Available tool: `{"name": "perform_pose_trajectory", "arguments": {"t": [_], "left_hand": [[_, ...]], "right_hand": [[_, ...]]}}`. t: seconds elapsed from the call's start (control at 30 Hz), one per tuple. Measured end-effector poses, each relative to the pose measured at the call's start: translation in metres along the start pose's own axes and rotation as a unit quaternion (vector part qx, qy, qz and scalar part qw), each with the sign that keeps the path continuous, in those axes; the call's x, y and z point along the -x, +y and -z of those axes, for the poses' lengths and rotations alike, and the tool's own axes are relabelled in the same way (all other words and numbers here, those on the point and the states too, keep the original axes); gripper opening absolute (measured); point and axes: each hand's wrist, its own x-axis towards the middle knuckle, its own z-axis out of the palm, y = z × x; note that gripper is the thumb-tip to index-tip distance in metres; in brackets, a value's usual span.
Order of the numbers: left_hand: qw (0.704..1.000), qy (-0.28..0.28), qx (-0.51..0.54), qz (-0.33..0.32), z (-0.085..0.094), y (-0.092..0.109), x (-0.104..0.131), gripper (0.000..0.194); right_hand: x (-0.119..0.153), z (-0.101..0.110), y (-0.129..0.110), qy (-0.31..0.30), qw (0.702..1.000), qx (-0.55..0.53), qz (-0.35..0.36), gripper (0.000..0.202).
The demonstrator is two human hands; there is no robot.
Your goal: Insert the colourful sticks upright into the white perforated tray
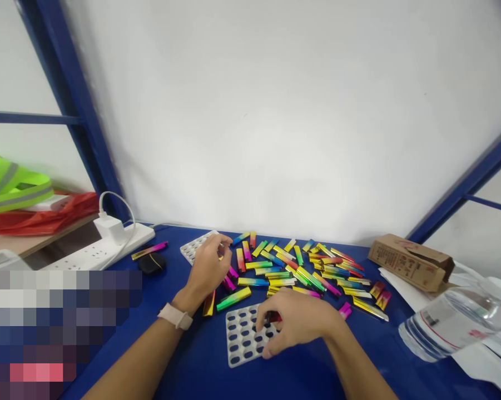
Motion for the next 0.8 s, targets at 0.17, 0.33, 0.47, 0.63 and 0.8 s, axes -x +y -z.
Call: {"name": "perform_pose_trajectory", "arguments": {"t": [0.17, 0.33, 0.47, 0.63, 0.8], "left_hand": [[1.000, -0.017, -0.009, 0.000, -0.002, -0.001, -0.001, 0.020], [1.000, -0.024, -0.016, -0.008, -0.004, -0.003, 0.000, 0.019], [1.000, -0.024, -0.017, -0.011, -0.003, -0.002, 0.001, 0.019], [0.999, -0.036, -0.017, -0.010, -0.001, 0.001, 0.001, 0.018], [0.999, -0.043, -0.017, -0.009, -0.002, 0.000, 0.002, 0.018]], "right_hand": [[0.000, 0.003, 0.009, 0.113, 0.983, -0.147, -0.006, 0.028], [-0.017, -0.004, 0.022, 0.259, 0.928, -0.262, 0.047, 0.033], [-0.028, -0.010, 0.020, 0.280, 0.884, -0.365, 0.079, 0.042], [-0.037, -0.015, 0.020, 0.274, 0.823, -0.495, 0.045, 0.057], [-0.039, -0.018, 0.021, 0.318, 0.800, -0.510, 0.008, 0.047]]}}
